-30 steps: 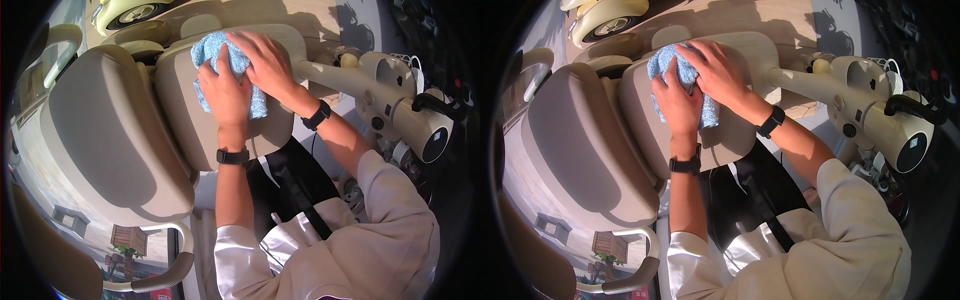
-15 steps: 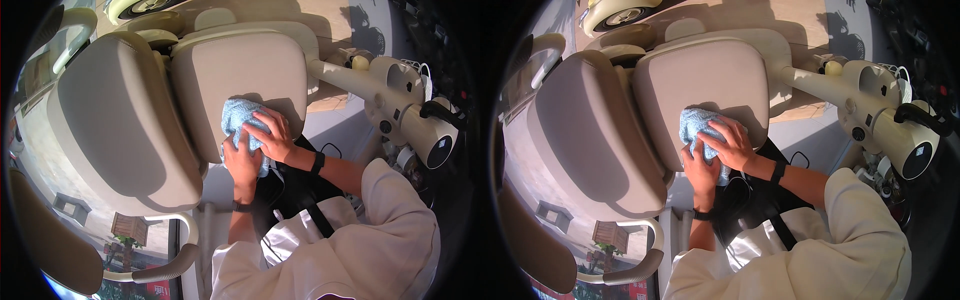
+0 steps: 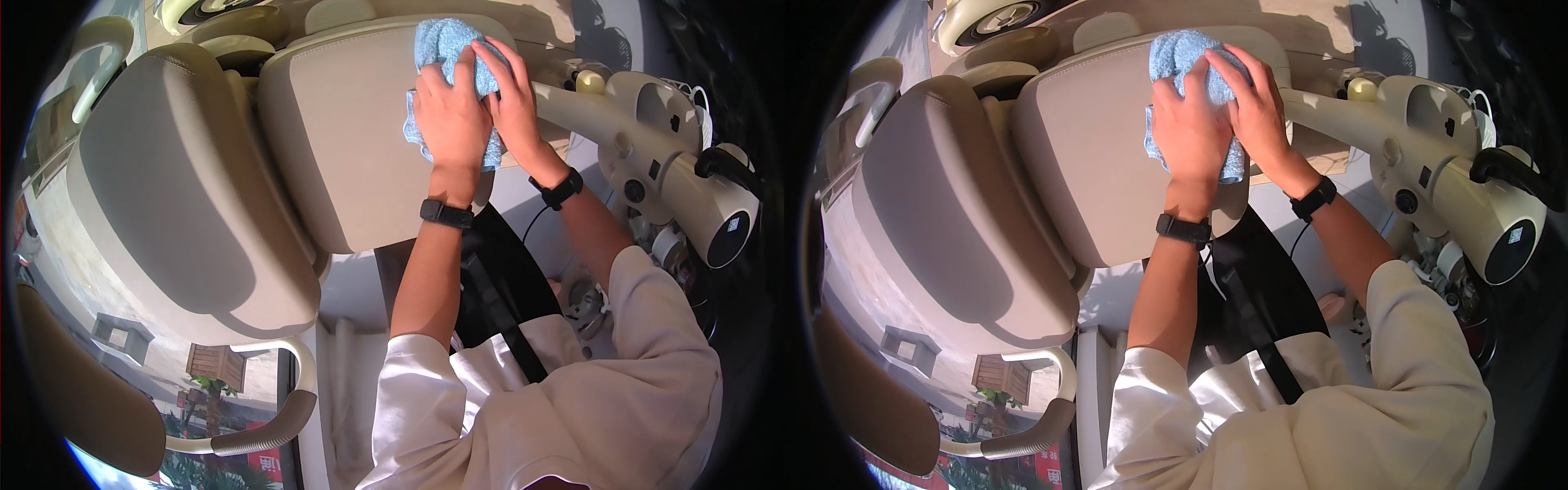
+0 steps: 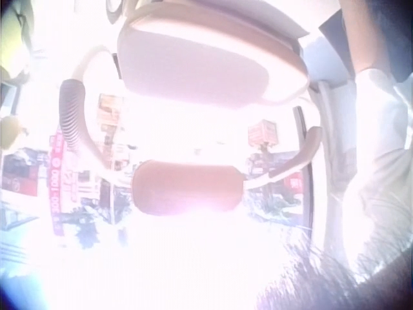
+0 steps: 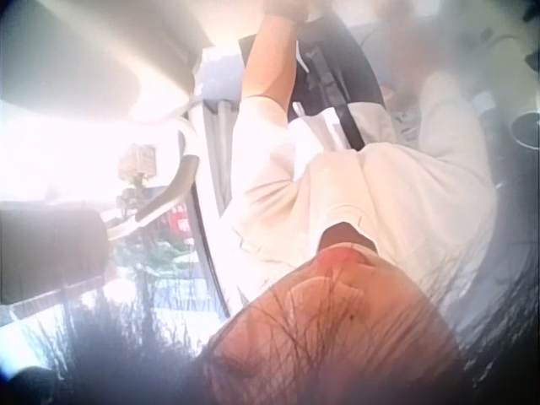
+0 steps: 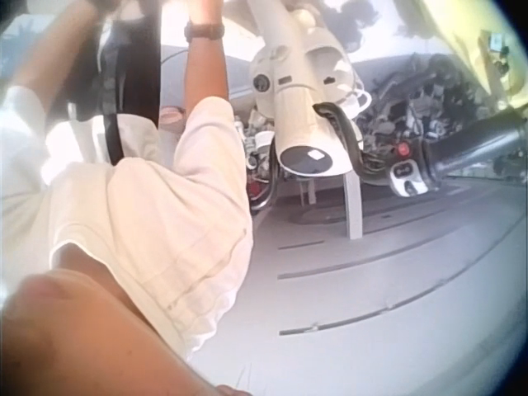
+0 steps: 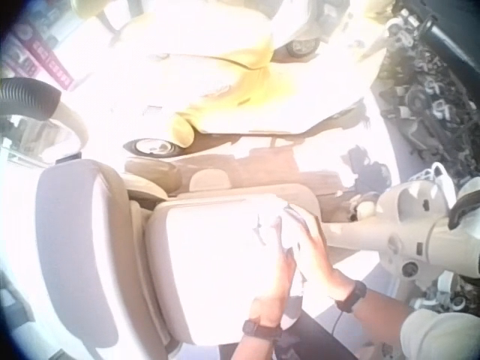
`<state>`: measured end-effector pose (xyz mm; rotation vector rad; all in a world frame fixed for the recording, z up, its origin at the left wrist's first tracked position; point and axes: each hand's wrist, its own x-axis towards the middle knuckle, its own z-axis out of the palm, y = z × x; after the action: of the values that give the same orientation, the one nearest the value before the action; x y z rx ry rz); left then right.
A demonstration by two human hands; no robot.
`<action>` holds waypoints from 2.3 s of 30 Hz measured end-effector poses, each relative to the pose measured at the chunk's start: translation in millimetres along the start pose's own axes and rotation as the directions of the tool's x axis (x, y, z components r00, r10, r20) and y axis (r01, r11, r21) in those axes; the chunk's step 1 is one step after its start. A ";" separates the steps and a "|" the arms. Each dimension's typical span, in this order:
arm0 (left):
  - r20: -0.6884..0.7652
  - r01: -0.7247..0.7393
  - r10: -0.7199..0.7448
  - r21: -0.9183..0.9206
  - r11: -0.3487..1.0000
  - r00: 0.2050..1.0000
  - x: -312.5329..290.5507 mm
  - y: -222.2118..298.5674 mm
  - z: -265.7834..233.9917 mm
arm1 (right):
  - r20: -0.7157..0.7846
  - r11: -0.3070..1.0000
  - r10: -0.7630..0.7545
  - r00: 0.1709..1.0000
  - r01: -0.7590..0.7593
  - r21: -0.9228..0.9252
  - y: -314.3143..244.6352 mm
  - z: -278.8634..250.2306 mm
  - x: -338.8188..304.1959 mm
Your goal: The person wipes down the seat, headrest, and other exterior panels of a small electric scooter using a blue cloth.
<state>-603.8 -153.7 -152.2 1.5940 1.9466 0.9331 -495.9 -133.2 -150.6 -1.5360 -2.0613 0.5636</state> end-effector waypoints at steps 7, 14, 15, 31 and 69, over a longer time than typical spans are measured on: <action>0.260 -0.013 -0.001 0.053 0.998 0.966 -64.3 -26.9 -58.7 | 0.022 0.998 0.014 1.000 -0.013 -0.054 -40.7 15.7 -70.6; 0.115 0.280 -0.322 0.281 0.918 0.940 -157.3 -73.6 -136.2 | 0.179 0.981 -0.163 0.970 0.142 0.129 -126.7 66.7 -120.4; 0.003 0.258 -0.269 0.272 0.927 0.963 -150.0 -76.8 -137.1 | 0.145 0.968 -0.224 0.964 0.202 0.151 -132.3 78.1 -108.6; -0.063 0.019 -0.006 0.198 0.980 0.998 -46.3 -48.4 -53.0 | -0.058 0.987 -0.139 0.989 0.143 0.072 -56.4 48.1 -24.4; 0.025 -0.189 0.190 -0.035 0.981 0.981 -313.9 -59.1 -17.5 | -0.371 0.976 -0.106 0.922 0.169 0.140 -15.8 39.6 -321.2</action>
<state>-584.0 -468.3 -206.6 1.7884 1.7740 1.0044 -456.7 -447.3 -219.9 -1.2742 -1.7718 0.3592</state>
